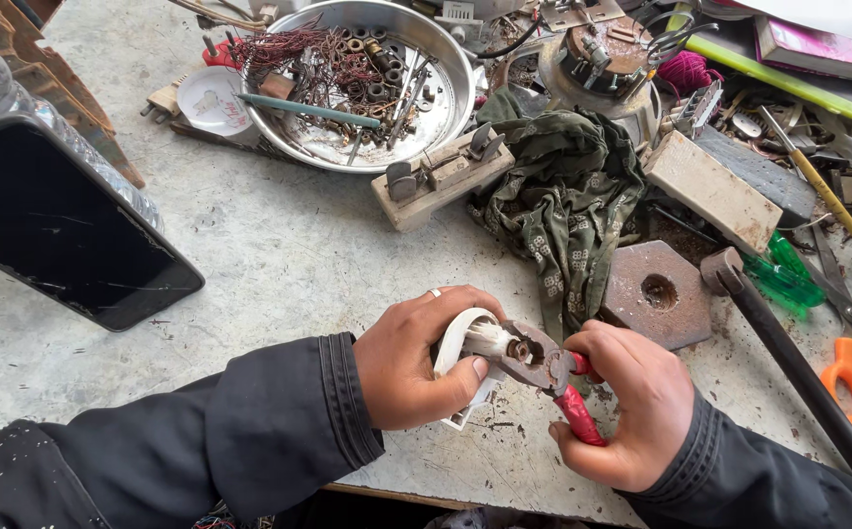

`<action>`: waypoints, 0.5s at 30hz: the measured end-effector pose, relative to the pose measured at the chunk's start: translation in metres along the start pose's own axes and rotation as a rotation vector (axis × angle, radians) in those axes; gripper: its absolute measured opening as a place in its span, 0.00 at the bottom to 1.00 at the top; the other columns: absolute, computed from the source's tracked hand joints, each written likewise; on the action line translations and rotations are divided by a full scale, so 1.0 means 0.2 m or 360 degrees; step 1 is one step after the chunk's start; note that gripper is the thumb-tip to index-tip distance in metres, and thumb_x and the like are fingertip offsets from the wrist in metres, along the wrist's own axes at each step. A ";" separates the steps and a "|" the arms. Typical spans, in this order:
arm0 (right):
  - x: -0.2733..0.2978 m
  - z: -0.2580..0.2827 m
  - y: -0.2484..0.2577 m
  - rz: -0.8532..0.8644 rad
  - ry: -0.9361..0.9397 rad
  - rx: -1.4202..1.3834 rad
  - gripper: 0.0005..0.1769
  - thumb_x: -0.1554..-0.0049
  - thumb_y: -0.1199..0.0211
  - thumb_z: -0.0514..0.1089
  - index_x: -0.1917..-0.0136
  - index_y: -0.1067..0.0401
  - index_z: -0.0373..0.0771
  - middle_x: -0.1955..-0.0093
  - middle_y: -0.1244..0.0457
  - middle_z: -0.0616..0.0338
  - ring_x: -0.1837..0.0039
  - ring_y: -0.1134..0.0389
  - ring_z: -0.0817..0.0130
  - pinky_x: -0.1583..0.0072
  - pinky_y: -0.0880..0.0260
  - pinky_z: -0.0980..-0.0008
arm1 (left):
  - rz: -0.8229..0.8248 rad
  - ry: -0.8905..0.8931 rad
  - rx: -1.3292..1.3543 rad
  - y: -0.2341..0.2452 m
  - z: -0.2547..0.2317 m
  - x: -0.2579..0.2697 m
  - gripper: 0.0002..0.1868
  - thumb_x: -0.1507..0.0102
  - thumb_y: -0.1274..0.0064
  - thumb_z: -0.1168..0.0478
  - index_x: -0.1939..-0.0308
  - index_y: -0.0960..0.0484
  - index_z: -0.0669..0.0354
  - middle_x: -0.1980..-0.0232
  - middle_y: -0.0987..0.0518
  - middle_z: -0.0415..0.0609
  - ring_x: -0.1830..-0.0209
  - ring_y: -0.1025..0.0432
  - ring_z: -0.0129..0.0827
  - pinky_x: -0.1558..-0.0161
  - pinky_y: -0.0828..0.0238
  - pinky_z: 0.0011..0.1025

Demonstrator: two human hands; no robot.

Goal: The person uses red-handled pliers to repeatedly pry and remove small plastic tabs from a white plastic electrical socket. The person rotates the socket to access different sides and continues the removal process throughout the clip.

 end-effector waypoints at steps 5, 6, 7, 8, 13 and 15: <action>0.00 -0.06 -0.04 0.0096 -0.0120 -0.0115 0.36 0.72 0.27 0.47 0.50 0.32 0.33 0.63 0.38 0.51 0.61 0.34 0.55 0.57 0.31 0.61 | 0.0003 0.0097 -0.0059 -0.01 0.04 0.00 0.23 0.45 0.50 0.60 0.45 0.26 0.61 0.60 0.21 0.52 0.62 0.22 0.37 0.58 0.24 0.35; 0.00 -0.07 -0.05 0.0103 -0.0142 -0.0132 0.36 0.72 0.27 0.47 0.50 0.32 0.33 0.63 0.38 0.51 0.61 0.34 0.55 0.57 0.31 0.61 | 0.0025 0.0187 -0.0055 -0.02 0.06 0.00 0.24 0.45 0.50 0.58 0.45 0.26 0.60 0.60 0.21 0.51 0.63 0.21 0.37 0.59 0.23 0.35; 0.00 -0.08 -0.05 0.0106 -0.0160 -0.0149 0.36 0.72 0.27 0.47 0.50 0.32 0.33 0.63 0.38 0.51 0.61 0.33 0.55 0.58 0.31 0.61 | 0.0047 0.0274 -0.0056 -0.03 0.09 0.00 0.24 0.44 0.50 0.56 0.45 0.27 0.59 0.61 0.21 0.50 0.64 0.21 0.36 0.59 0.22 0.35; 0.00 -0.07 -0.05 0.0084 -0.0135 -0.0129 0.36 0.71 0.27 0.47 0.49 0.32 0.33 0.62 0.38 0.51 0.60 0.33 0.55 0.57 0.31 0.61 | 0.0069 0.0361 -0.0058 -0.04 0.11 0.00 0.24 0.44 0.51 0.55 0.45 0.27 0.58 0.61 0.21 0.50 0.66 0.21 0.36 0.60 0.22 0.35; 0.02 -0.05 -0.01 0.0003 -0.0041 -0.0053 0.35 0.68 0.27 0.48 0.48 0.32 0.34 0.60 0.38 0.52 0.58 0.33 0.55 0.55 0.32 0.62 | 0.0042 -0.0234 -0.0172 -0.02 -0.02 0.02 0.43 0.40 0.40 0.38 0.31 0.34 0.61 0.42 0.27 0.58 0.42 0.26 0.45 0.40 0.27 0.40; 0.04 -0.08 0.00 0.0008 -0.0139 -0.0155 0.35 0.68 0.27 0.47 0.48 0.31 0.35 0.61 0.38 0.52 0.59 0.33 0.55 0.56 0.31 0.62 | 0.0036 -0.0465 -0.0127 -0.01 -0.07 0.04 0.53 0.43 0.36 0.36 0.25 0.40 0.62 0.35 0.30 0.60 0.34 0.29 0.48 0.34 0.30 0.42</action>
Point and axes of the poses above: each hand's wrist, its own x-axis away from the middle knuckle, its own y-axis out of the back of the hand, z = x × y, the point moved 7 cm from there along -x, towards the middle knuckle
